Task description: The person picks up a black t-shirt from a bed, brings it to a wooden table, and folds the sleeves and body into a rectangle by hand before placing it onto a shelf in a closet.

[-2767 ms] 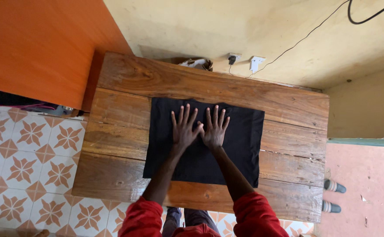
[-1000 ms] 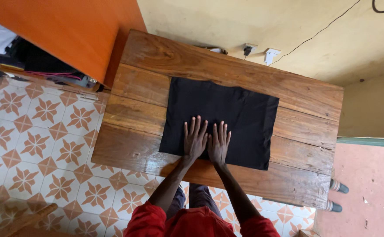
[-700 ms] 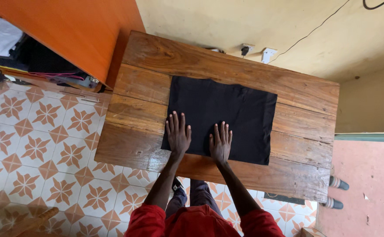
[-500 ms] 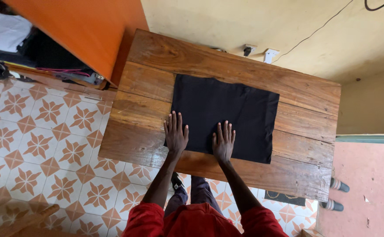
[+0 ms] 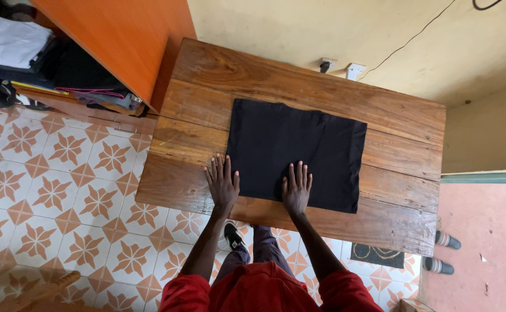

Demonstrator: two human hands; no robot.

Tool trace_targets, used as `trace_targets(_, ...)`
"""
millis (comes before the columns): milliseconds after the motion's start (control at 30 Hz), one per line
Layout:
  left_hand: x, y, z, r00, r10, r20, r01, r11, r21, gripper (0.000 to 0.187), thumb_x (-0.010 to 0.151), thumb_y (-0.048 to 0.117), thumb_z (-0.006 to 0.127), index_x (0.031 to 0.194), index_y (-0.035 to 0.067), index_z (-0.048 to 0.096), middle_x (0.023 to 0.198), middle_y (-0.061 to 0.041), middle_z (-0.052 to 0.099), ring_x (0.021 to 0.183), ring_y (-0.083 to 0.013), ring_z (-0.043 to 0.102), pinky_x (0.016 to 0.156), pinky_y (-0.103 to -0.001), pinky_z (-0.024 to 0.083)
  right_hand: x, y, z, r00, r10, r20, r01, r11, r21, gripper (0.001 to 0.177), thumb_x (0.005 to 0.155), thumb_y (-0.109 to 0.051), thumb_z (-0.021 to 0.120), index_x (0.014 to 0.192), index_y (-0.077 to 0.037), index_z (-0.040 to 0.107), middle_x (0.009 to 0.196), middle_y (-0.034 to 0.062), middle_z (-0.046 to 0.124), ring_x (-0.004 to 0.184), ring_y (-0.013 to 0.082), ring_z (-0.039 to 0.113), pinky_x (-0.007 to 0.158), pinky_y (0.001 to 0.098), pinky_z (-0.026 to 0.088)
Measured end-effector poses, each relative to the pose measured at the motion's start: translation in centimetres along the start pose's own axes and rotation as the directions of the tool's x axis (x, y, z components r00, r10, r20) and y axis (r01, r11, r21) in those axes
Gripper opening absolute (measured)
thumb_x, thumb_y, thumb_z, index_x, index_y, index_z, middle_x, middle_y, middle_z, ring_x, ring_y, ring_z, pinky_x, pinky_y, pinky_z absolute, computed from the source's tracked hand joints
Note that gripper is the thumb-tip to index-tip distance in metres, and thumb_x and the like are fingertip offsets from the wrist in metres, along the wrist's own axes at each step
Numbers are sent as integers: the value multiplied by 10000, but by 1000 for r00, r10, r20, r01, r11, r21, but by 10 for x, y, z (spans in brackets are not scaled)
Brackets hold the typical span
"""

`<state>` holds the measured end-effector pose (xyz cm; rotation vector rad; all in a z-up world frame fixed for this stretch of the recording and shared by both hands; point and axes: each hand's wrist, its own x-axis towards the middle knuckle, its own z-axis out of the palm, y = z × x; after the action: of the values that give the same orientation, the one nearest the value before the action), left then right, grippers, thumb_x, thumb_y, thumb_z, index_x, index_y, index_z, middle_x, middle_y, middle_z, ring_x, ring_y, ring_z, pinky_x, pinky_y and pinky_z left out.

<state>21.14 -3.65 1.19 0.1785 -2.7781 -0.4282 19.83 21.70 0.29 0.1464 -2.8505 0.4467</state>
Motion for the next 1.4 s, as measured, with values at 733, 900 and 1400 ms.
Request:
trace_targets(733,0,-73,-16,933,-360,-4,228,600,-767,269,1031,106,543,1246,43,690,1136,-149,773,1064,-258,752,856,-345,580,-16,-153,2,894,-425,140,290,790,541,470,845,-78,741,1309,-67,667,1078,133,627,1030,331,632,868,432,555)
trace_targets(900,-9,-85,-3,895,-400,197,360,389,-848,273,1050,185,553,1250,48,678,1060,-98,797,996,-162,759,791,-286,601,-9,-164,24,904,-376,204,246,847,471,304,823,-127,758,1115,-72,692,1033,150,617,979,342,639,823,449,547)
trace_targets(1400,65,-44,52,832,-214,511,554,350,-755,800,1007,738,413,1508,119,497,1543,-163,549,1461,-323,486,1174,-443,380,-15,-160,-26,997,75,36,-81,758,647,128,906,-28,684,1000,-6,600,826,174,642,666,330,661,583,422,551)
